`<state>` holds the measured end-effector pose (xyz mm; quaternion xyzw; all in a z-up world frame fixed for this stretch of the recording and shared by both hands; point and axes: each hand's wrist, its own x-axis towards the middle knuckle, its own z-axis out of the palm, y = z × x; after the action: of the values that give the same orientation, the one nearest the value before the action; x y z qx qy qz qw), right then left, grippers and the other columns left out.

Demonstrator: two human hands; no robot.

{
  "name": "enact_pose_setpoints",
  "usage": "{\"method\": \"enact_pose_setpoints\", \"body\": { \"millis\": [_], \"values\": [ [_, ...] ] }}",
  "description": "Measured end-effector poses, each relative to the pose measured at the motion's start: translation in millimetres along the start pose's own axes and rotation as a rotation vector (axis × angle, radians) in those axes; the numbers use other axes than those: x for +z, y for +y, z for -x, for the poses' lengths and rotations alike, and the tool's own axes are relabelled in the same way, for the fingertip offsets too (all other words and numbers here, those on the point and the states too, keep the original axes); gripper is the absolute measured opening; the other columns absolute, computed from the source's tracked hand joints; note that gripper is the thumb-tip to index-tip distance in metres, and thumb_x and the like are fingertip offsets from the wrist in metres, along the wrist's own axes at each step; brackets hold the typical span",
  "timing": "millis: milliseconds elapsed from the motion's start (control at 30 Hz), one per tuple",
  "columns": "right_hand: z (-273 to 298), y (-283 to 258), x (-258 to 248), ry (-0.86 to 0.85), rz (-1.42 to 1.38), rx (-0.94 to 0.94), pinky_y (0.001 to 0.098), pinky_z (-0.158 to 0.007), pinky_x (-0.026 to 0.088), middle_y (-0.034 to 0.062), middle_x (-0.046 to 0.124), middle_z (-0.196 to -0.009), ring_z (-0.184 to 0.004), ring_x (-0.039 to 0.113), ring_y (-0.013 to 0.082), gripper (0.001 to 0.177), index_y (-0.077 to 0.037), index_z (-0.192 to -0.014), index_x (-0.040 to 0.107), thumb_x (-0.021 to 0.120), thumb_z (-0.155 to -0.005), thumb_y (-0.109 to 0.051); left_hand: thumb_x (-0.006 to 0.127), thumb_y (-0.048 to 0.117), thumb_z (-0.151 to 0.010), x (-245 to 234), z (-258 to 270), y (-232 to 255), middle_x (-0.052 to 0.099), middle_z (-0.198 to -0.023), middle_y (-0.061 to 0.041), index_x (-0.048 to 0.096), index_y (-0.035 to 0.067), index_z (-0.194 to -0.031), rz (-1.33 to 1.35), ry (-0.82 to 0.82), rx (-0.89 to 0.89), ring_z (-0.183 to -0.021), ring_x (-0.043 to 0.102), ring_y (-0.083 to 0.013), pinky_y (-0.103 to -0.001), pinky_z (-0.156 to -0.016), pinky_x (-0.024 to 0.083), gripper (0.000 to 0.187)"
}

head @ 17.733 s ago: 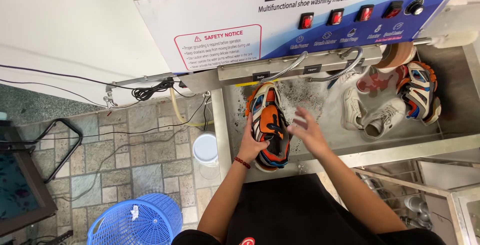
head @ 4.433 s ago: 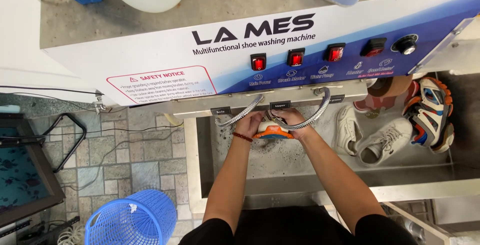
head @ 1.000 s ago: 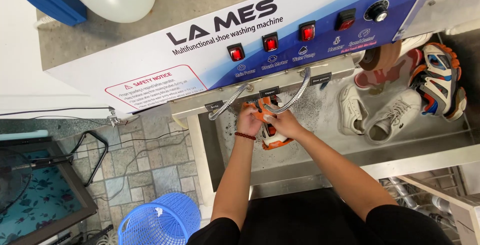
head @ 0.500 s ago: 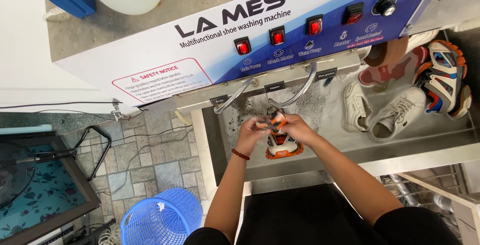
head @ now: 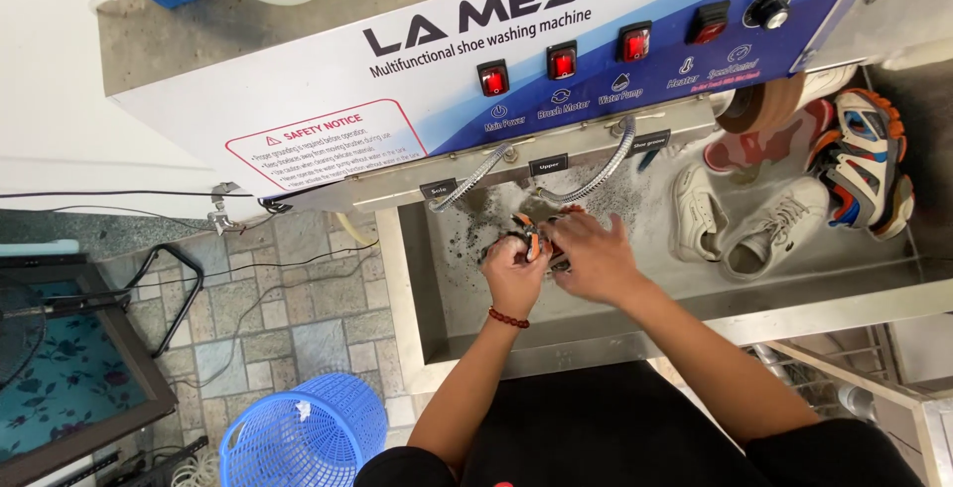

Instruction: Cleaning a pair of sneakers using a specialized shoe washing machine and manual scrubbing.

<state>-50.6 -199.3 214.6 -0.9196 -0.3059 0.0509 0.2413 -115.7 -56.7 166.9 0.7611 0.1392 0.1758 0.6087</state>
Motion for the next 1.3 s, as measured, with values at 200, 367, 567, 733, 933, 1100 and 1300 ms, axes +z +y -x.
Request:
{"method": "enact_pose_setpoints", "body": {
  "millis": [200, 367, 567, 733, 933, 1100, 1300],
  "values": [
    [13.9, 14.0, 66.8, -0.014, 0.236, 0.243, 0.076, -0.111, 0.025, -0.0063, 0.061, -0.135, -0.148, 0.039, 0.0204, 0.037, -0.021, -0.119, 0.072, 0.071, -0.083, -0.03, 0.083, 0.003, -0.075, 6.7, -0.9, 12.9, 0.065, -0.079, -0.009, 0.061, 0.003, -0.081, -0.114, -0.079, 0.129, -0.066, 0.066, -0.0213, -0.033, -0.062, 0.054, 0.023],
    [18.1, 59.8, 93.0, 0.127, -0.064, 0.231, 0.0683, -0.112, 0.029, 0.0074, 0.062, -0.134, -0.136, 0.048, 0.025, 0.037, -0.016, -0.123, 0.072, 0.067, -0.093, -0.038, 0.087, 0.014, -0.078, -56.9, -16.1, -27.5, 0.062, -0.119, -0.013, 0.058, 0.009, -0.12, -0.264, -0.39, -0.007, -0.11, 0.061, -0.0278, -0.04, -0.095, 0.051, 0.051],
    [-7.6, 80.8, 75.6, 0.067, -0.482, 0.426, 0.0496, -0.106, 0.045, 0.0186, 0.068, -0.127, -0.123, 0.06, 0.0353, 0.049, -0.008, -0.128, 0.063, 0.064, -0.096, -0.045, 0.089, 0.02, -0.074, -65.5, -8.4, -129.7, 0.02, -0.165, -0.013, 0.015, 0.018, -0.16, -0.168, -0.856, -0.544, -0.152, 0.022, -0.0297, -0.044, -0.12, 0.029, 0.113],
    [-25.8, 103.9, 78.5, -0.092, -0.687, 0.65, 0.0443, -0.102, 0.047, 0.0208, 0.065, -0.131, -0.123, 0.061, 0.0365, 0.062, -0.002, -0.135, 0.056, 0.064, -0.094, -0.048, 0.083, 0.015, -0.07, -62.1, -17.4, -161.4, 0.02, -0.169, -0.014, 0.009, 0.017, -0.164, 0.092, -0.86, -0.709, -0.143, 0.033, -0.0392, -0.046, -0.117, 0.037, 0.119],
    [-48.8, 101.5, 81.4, -0.202, -0.775, 0.732, 0.0416, -0.106, 0.045, 0.0192, 0.066, -0.133, -0.126, 0.061, 0.032, 0.064, 0.0, -0.131, 0.065, 0.06, -0.093, -0.051, 0.074, 0.004, -0.077, -56.1, 9.4, -170.8, 0.034, -0.165, -0.017, 0.018, 0.009, -0.164, 0.038, -0.935, -0.578, -0.146, 0.037, -0.0265, -0.037, -0.119, 0.032, 0.104],
    [-60.4, 120.9, 132.3, -0.1, -0.814, 0.558, 0.0412, -0.1, 0.045, 0.0174, 0.067, -0.125, -0.116, 0.061, 0.0253, 0.048, 0.0, -0.124, 0.066, 0.059, -0.098, -0.039, 0.06, 0.005, -0.081, -77.2, 19.2, -144.3, 0.061, -0.139, -0.019, 0.035, 0.0, -0.159, 0.17, -0.694, -0.759, -0.117, 0.059, -0.024, -0.034, -0.101, 0.047, 0.082],
    [-84.5, 134.7, 193.3, 0.052, -1.209, 0.511, 0.0378, -0.081, 0.051, 0.0168, 0.066, -0.098, -0.089, 0.062, 0.0251, 0.018, 0.009, -0.1, 0.065, 0.063, -0.091, -0.007, 0.055, 0.004, -0.078, -84.2, 6.2, -35.0, 0.062, -0.131, -0.013, 0.027, 0.008, -0.164, 0.16, -0.562, -0.678, -0.102, 0.059, -0.0192, -0.03, -0.094, 0.049, 0.09]
  ]
}}
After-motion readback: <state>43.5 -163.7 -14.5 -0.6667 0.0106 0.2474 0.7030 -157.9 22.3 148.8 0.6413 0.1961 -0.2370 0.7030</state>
